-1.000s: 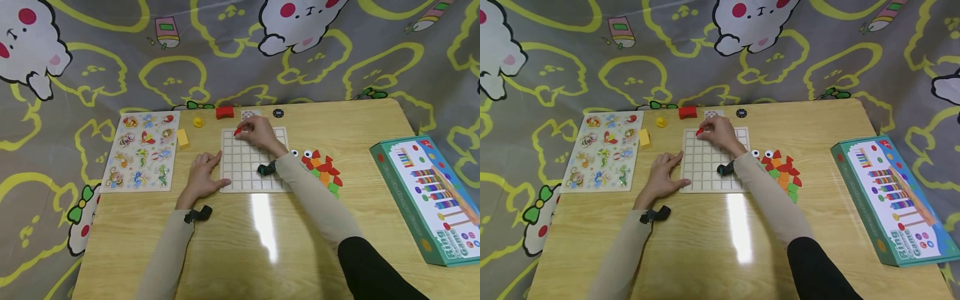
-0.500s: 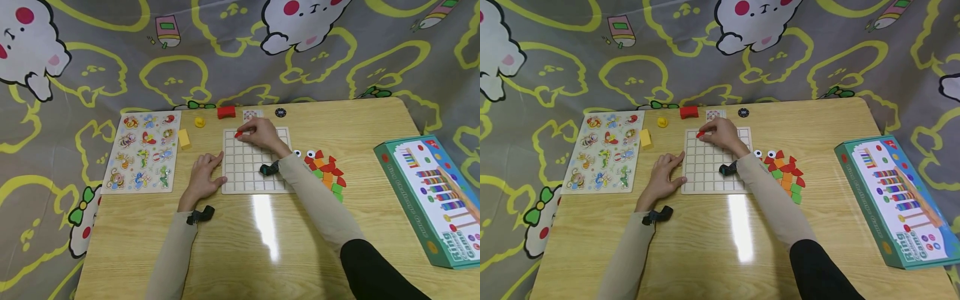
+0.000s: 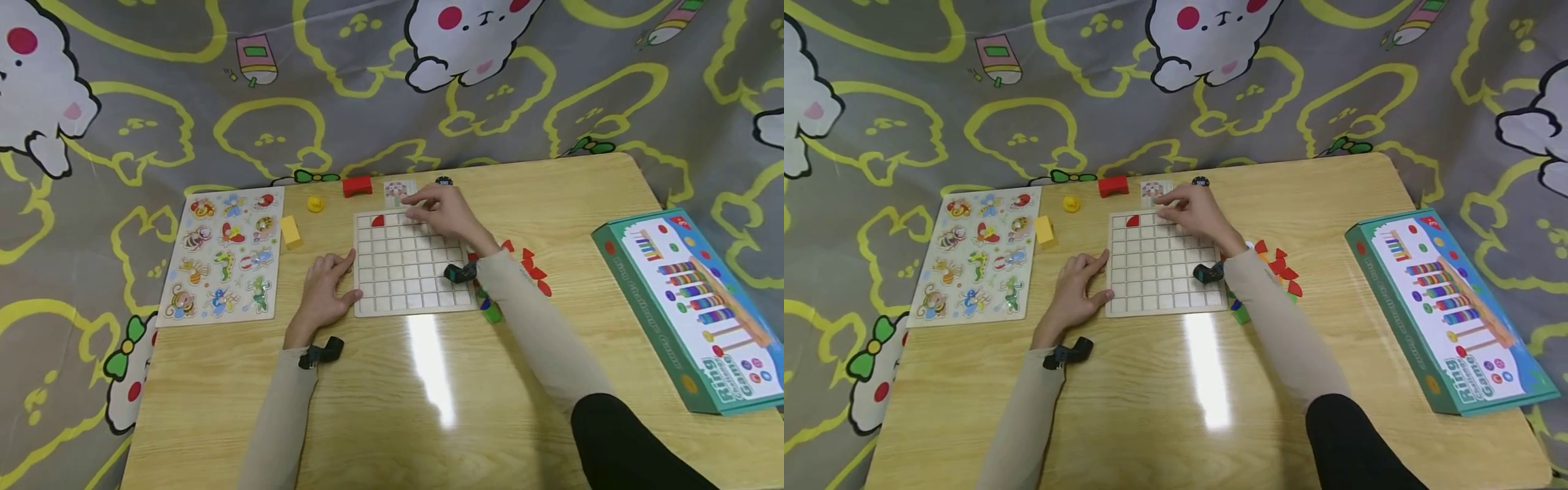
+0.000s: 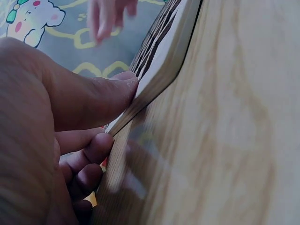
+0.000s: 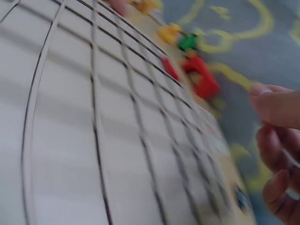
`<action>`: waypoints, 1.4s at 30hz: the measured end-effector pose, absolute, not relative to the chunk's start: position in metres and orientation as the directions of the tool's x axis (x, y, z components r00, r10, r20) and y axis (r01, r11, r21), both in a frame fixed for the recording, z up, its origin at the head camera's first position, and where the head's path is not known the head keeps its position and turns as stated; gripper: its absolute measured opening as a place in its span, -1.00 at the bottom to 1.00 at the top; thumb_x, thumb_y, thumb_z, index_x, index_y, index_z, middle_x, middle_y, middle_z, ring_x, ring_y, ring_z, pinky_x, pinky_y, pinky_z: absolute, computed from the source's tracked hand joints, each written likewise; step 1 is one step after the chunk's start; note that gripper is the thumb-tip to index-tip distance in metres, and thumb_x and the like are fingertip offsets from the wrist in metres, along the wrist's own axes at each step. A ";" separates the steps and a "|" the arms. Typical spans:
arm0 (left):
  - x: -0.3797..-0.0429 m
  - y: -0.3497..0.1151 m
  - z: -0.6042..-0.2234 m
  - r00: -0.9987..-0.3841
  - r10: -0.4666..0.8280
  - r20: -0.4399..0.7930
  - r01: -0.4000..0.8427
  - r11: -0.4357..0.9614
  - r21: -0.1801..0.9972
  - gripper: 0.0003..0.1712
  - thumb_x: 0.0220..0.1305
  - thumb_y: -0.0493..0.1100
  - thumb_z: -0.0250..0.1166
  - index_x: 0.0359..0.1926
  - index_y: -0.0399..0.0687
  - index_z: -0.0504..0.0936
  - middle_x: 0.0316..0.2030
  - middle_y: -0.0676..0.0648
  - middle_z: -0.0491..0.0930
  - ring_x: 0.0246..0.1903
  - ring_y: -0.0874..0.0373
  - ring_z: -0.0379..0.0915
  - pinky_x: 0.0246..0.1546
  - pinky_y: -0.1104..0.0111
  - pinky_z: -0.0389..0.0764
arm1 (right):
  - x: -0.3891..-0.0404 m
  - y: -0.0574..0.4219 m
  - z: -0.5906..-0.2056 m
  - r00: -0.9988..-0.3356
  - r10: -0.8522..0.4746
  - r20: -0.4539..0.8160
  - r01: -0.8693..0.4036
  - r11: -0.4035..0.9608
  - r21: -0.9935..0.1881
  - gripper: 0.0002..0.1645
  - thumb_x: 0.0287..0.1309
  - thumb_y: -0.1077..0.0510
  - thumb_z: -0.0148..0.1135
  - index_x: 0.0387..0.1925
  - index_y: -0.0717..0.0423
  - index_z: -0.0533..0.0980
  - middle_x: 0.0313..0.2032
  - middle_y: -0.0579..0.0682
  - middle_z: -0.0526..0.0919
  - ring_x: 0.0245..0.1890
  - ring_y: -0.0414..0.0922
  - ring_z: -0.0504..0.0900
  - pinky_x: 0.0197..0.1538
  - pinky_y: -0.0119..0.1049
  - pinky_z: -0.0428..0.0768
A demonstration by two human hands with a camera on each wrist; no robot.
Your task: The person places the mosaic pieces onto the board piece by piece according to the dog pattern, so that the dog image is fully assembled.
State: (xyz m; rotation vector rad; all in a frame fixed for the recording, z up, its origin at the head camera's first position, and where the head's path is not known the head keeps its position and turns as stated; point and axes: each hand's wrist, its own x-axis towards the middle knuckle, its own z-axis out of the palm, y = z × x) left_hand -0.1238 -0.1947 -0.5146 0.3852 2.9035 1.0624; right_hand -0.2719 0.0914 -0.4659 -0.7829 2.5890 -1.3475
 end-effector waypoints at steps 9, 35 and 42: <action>-0.122 -0.205 -0.512 -0.971 0.230 0.065 0.217 0.732 0.646 -0.10 0.14 -0.03 0.37 0.48 -0.01 0.25 -0.03 -0.11 0.39 -0.12 -0.01 0.16 -0.05 0.14 0.15 | -0.231 0.211 -0.439 -0.914 -0.407 -0.012 -0.303 0.701 -0.646 -0.82 0.14 0.03 0.43 -0.21 -0.05 0.76 -0.26 -0.07 0.73 -0.35 -0.12 0.55 -0.35 -0.29 0.48; -0.120 -0.200 -0.516 -0.970 0.232 0.071 0.222 0.728 0.649 -0.09 0.12 -0.02 0.38 0.48 -0.01 0.25 -0.03 -0.09 0.40 -0.12 0.01 0.16 -0.06 0.16 0.14 | -0.207 0.242 -0.455 -0.835 -0.526 -0.162 -0.379 0.763 -0.524 -0.77 0.12 0.13 0.44 -0.16 0.05 0.68 -0.33 -0.05 0.60 -0.46 -0.15 0.46 -0.33 -0.28 0.45; -0.124 -0.196 -0.515 -0.970 0.239 0.055 0.216 0.731 0.647 -0.10 0.14 -0.01 0.37 0.48 -0.01 0.25 -0.03 -0.09 0.39 -0.11 0.01 0.16 -0.05 0.17 0.14 | -0.210 0.247 -0.451 -0.846 -0.486 -0.221 -0.329 0.800 -0.502 -0.77 0.03 0.05 0.51 -0.34 0.02 0.61 -0.45 -0.11 0.63 -0.46 -0.15 0.52 -0.30 -0.27 0.46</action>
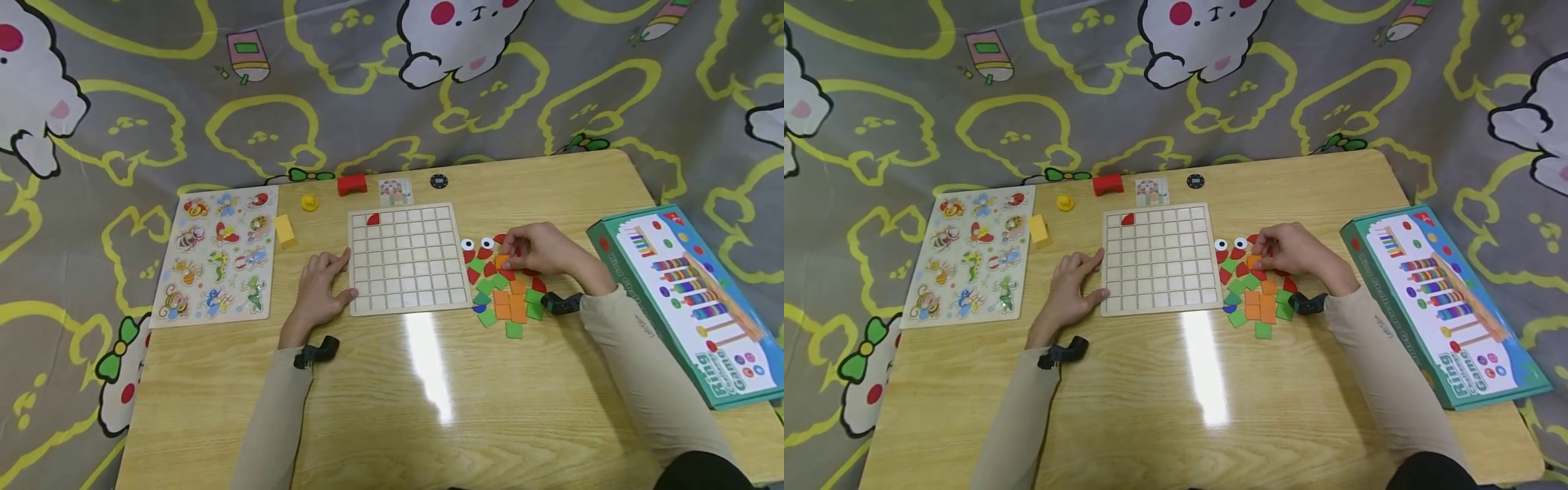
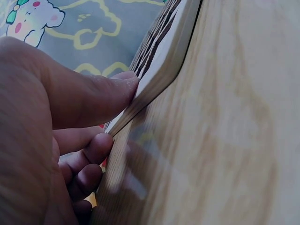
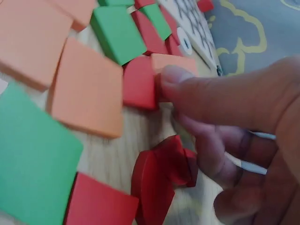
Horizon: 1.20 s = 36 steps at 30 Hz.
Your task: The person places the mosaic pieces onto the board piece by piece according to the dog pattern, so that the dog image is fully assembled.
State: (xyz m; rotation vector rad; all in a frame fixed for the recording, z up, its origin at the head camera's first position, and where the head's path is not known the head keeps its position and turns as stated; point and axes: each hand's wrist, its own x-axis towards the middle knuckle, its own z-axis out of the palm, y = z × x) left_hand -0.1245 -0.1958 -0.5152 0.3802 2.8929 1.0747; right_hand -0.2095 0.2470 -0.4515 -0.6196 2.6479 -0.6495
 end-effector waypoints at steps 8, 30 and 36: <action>-0.126 -0.199 -0.518 -0.969 0.236 0.071 0.223 0.722 0.655 -0.09 0.11 -0.01 0.39 0.48 0.00 0.26 -0.05 -0.08 0.40 -0.11 0.01 0.17 -0.05 0.18 0.14 | -0.226 0.229 -0.434 -0.880 -0.438 -0.185 -0.146 0.620 -0.771 -0.62 0.25 0.11 0.32 0.09 0.08 0.57 -0.29 0.18 0.65 -0.40 0.11 0.58 -0.37 -0.27 0.54; -0.128 -0.195 -0.520 -0.965 0.252 0.072 0.239 0.732 0.638 -0.08 0.11 0.04 0.39 0.48 0.03 0.25 -0.08 -0.03 0.39 -0.13 0.06 0.17 -0.06 0.20 0.17 | -0.284 0.056 -0.492 -0.871 -0.478 0.114 -0.410 0.580 -0.704 -0.62 -0.07 0.02 0.58 -0.16 0.03 0.72 -0.26 0.04 0.59 -0.28 -0.07 0.49 -0.15 -0.19 0.43; -0.128 -0.200 -0.519 -0.968 0.240 0.069 0.228 0.733 0.640 -0.09 0.12 0.03 0.40 0.48 0.03 0.26 -0.08 -0.04 0.38 -0.13 0.05 0.17 -0.07 0.20 0.16 | -0.286 0.046 -0.489 -0.861 -0.496 0.108 -0.425 0.589 -0.687 -0.62 -0.08 0.02 0.59 -0.16 0.02 0.74 -0.26 0.05 0.57 -0.29 -0.07 0.47 -0.16 -0.19 0.40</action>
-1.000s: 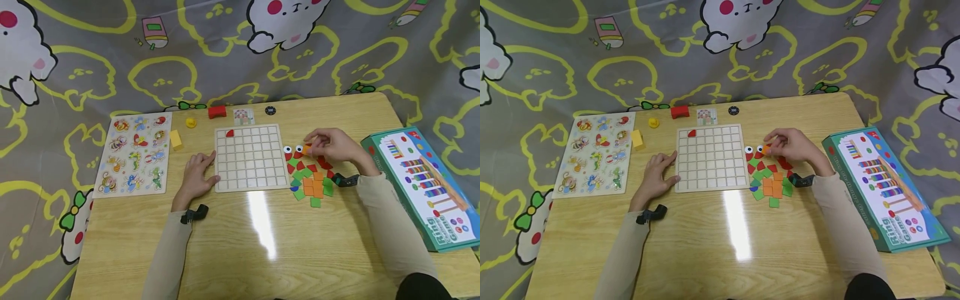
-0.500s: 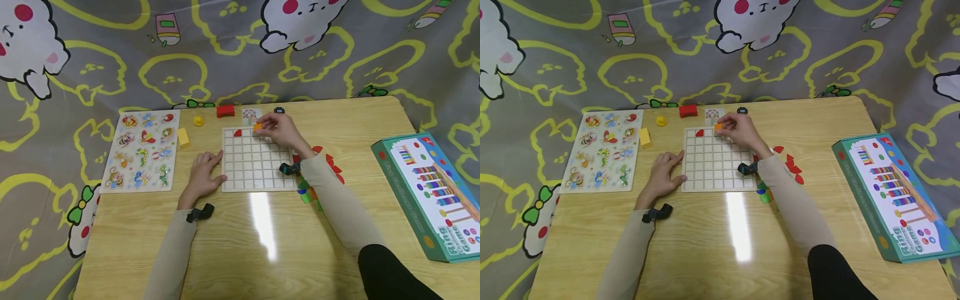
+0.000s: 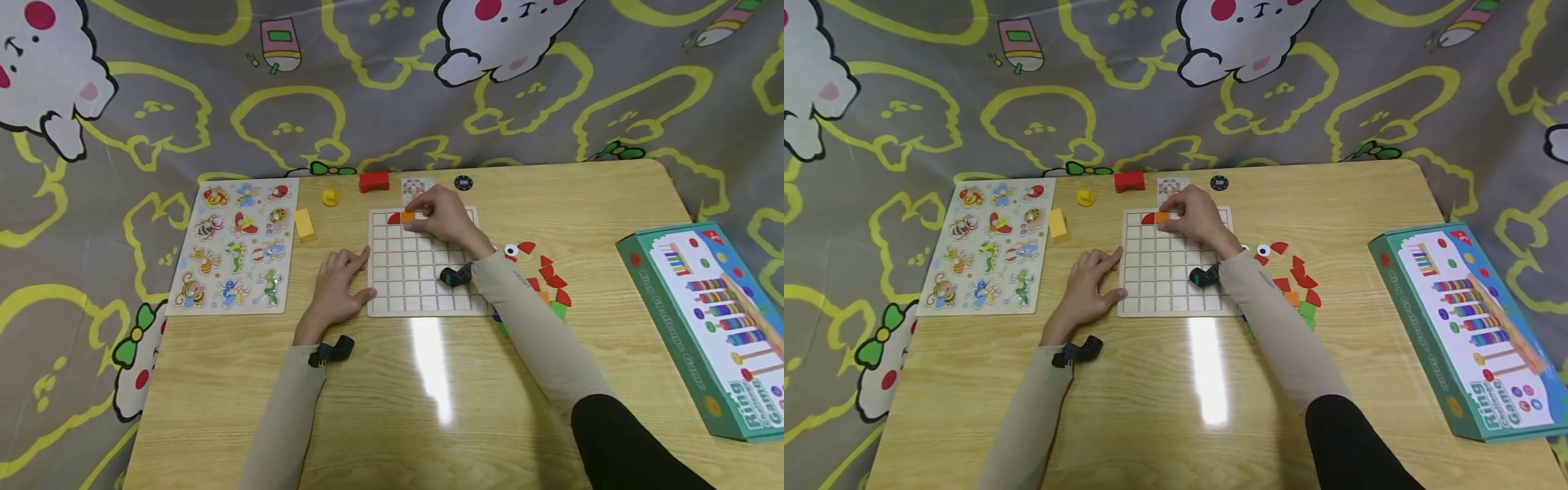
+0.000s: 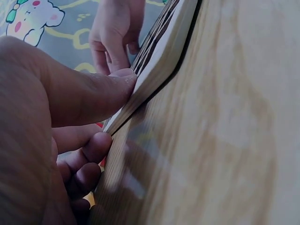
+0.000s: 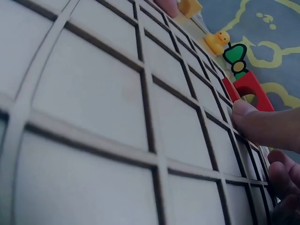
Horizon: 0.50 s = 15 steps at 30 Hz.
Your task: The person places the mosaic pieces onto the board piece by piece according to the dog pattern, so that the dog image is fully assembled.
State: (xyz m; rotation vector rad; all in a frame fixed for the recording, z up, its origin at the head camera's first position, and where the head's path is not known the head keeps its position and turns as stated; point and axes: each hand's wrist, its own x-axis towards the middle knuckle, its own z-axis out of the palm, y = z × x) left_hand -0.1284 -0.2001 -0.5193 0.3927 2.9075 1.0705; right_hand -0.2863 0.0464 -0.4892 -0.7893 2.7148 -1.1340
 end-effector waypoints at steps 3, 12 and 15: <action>-0.128 -0.200 -0.519 -0.968 0.240 0.069 0.227 0.731 0.643 -0.08 0.12 0.03 0.40 0.48 0.03 0.26 -0.08 -0.04 0.38 -0.12 0.05 0.17 -0.07 0.21 0.16 | -0.286 0.045 -0.488 -0.869 -0.486 0.094 -0.409 0.600 -0.688 -0.62 -0.06 0.02 0.57 -0.14 0.00 0.74 -0.25 0.04 0.58 -0.29 -0.07 0.47 -0.17 -0.18 0.40; -0.127 -0.202 -0.518 -0.970 0.236 0.064 0.221 0.734 0.643 -0.08 0.12 0.02 0.40 0.48 0.03 0.25 -0.07 -0.03 0.39 -0.13 0.06 0.16 -0.07 0.21 0.15 | -0.283 0.026 -0.489 -0.866 -0.493 0.084 -0.422 0.629 -0.653 -0.67 0.03 -0.08 0.49 -0.14 -0.11 0.73 -0.14 -0.12 0.66 -0.28 -0.14 0.49 -0.21 -0.21 0.43; -0.128 -0.202 -0.517 -0.968 0.243 0.061 0.226 0.740 0.634 -0.08 0.13 0.04 0.39 0.49 0.04 0.24 -0.06 -0.03 0.39 -0.12 0.06 0.17 -0.06 0.21 0.17 | -0.283 0.023 -0.489 -0.873 -0.481 0.081 -0.414 0.642 -0.645 -0.72 0.04 -0.04 0.48 -0.16 -0.13 0.74 -0.14 -0.16 0.68 -0.29 -0.15 0.49 -0.21 -0.21 0.43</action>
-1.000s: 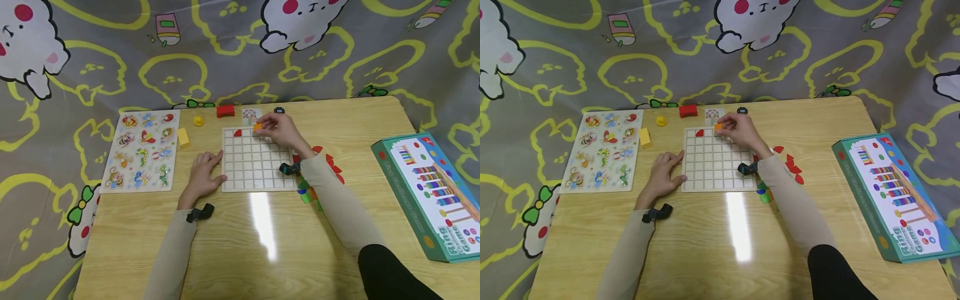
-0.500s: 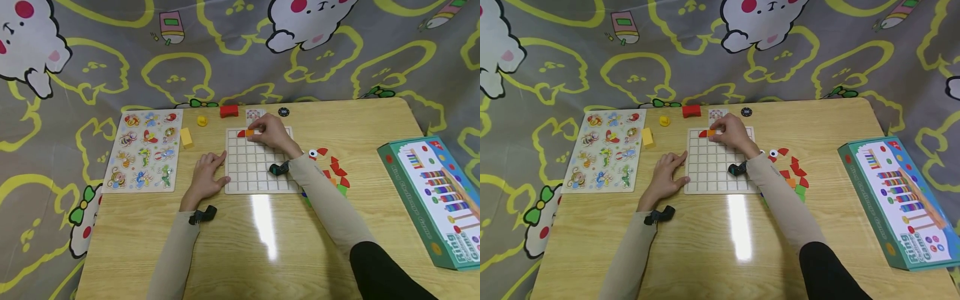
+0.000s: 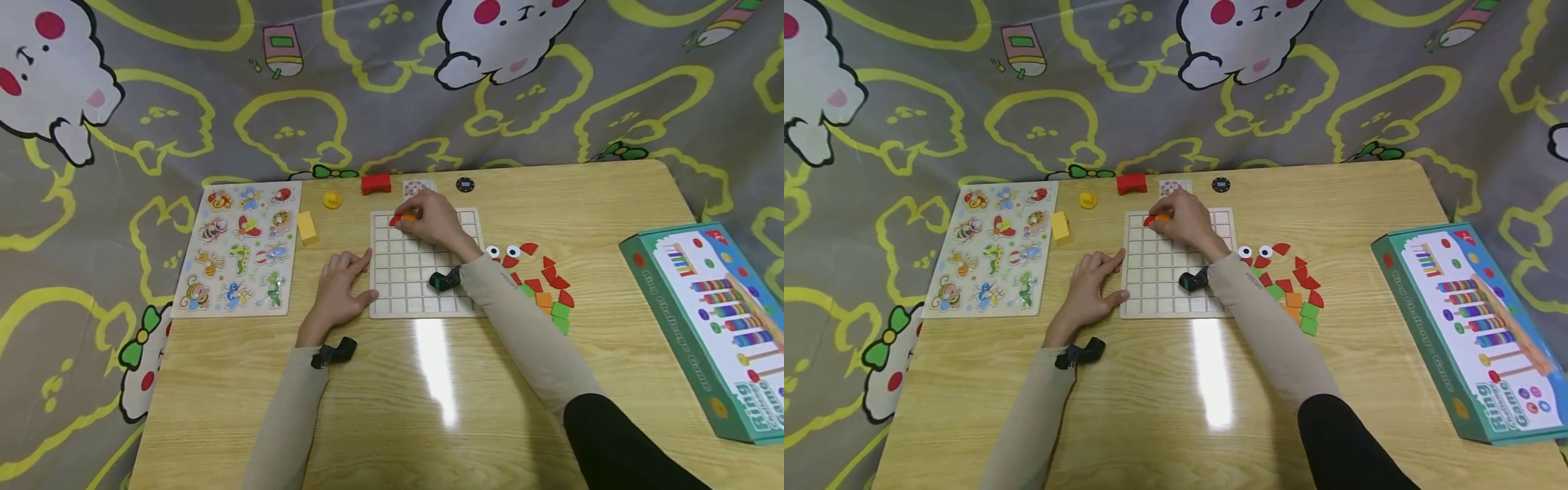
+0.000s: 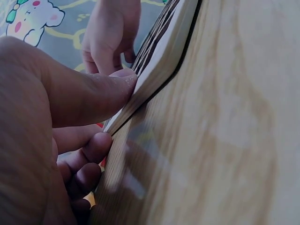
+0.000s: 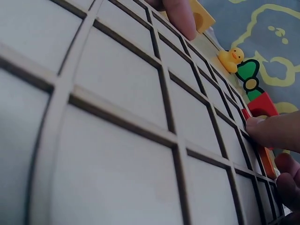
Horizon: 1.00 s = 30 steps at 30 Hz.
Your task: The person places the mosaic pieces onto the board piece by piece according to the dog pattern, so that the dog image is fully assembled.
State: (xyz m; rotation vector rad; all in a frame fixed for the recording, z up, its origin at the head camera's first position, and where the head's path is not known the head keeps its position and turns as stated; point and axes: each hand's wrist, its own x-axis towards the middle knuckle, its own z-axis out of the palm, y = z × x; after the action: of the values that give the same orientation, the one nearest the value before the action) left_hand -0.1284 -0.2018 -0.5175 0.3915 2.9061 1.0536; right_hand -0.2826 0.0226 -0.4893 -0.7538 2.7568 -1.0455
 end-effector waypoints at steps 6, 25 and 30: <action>-0.130 -0.197 -0.517 -0.967 0.247 0.060 0.229 0.742 0.631 -0.08 0.12 0.02 0.39 0.49 0.04 0.24 -0.06 -0.03 0.39 -0.12 0.06 0.16 -0.05 0.20 0.17 | -0.281 0.030 -0.488 -0.872 -0.481 0.089 -0.409 0.617 -0.672 -0.67 0.03 -0.02 0.50 -0.12 -0.08 0.73 -0.14 -0.11 0.66 -0.29 -0.14 0.47 -0.22 -0.21 0.42; -0.122 -0.197 -0.515 -0.971 0.233 0.054 0.212 0.730 0.650 -0.06 0.12 0.00 0.39 0.50 0.04 0.22 -0.04 -0.06 0.40 -0.06 0.01 0.17 -0.01 0.16 0.15 | -0.229 0.223 -0.457 -0.931 -0.353 -0.096 -0.214 0.740 -0.637 -0.64 0.20 0.11 0.37 0.04 0.03 0.66 -0.14 0.04 0.69 -0.20 -0.05 0.60 -0.11 -0.14 0.48; -0.123 -0.193 -0.515 -0.969 0.239 0.058 0.218 0.728 0.650 -0.07 0.12 0.01 0.38 0.49 0.03 0.23 -0.02 -0.08 0.40 -0.06 0.00 0.17 0.00 0.14 0.15 | -0.216 0.250 -0.459 -0.922 -0.370 -0.113 -0.243 0.780 -0.577 -0.62 0.16 0.26 0.37 0.05 0.07 0.66 -0.17 0.08 0.67 -0.23 -0.02 0.58 -0.12 -0.08 0.49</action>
State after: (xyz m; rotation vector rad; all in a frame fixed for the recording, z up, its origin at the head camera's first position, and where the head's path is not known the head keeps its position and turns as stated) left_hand -0.1226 -0.1933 -0.5145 0.3823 2.8925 1.0824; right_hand -0.2163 0.2503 -0.4594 -0.4806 2.7526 -0.8476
